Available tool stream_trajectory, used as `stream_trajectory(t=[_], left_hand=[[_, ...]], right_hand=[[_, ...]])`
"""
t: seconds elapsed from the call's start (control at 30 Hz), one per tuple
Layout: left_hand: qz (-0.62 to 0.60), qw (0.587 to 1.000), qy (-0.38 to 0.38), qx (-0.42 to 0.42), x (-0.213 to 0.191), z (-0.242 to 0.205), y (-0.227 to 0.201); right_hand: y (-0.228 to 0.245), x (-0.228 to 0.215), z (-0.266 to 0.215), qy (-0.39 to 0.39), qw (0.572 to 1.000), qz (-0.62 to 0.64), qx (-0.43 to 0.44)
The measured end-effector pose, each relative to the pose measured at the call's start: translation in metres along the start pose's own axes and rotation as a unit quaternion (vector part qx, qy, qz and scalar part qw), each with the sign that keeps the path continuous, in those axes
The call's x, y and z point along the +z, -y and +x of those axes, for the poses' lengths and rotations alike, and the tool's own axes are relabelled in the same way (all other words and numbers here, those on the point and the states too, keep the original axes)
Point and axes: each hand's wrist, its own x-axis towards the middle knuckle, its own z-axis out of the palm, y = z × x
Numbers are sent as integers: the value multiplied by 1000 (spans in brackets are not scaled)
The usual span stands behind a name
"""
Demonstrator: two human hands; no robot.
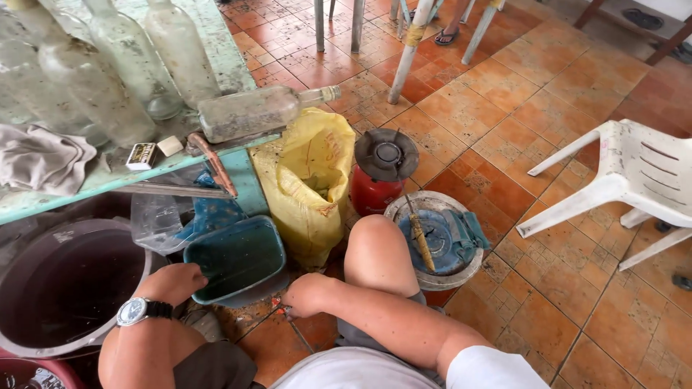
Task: A person prepares and cuts glass bottles using a manual heating and cooling method in a workshop environment.
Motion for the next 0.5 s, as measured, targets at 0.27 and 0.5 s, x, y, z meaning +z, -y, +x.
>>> stream_trajectory(t=[0.27,0.5], left_hand=[[8,1000,7,2,-8,-10,-10],[-11,1000,8,3,-11,-11,-16]], right_hand=[[5,-6,-8,-7,1000,0,-1],[12,-21,-25,-3,1000,9,-2]])
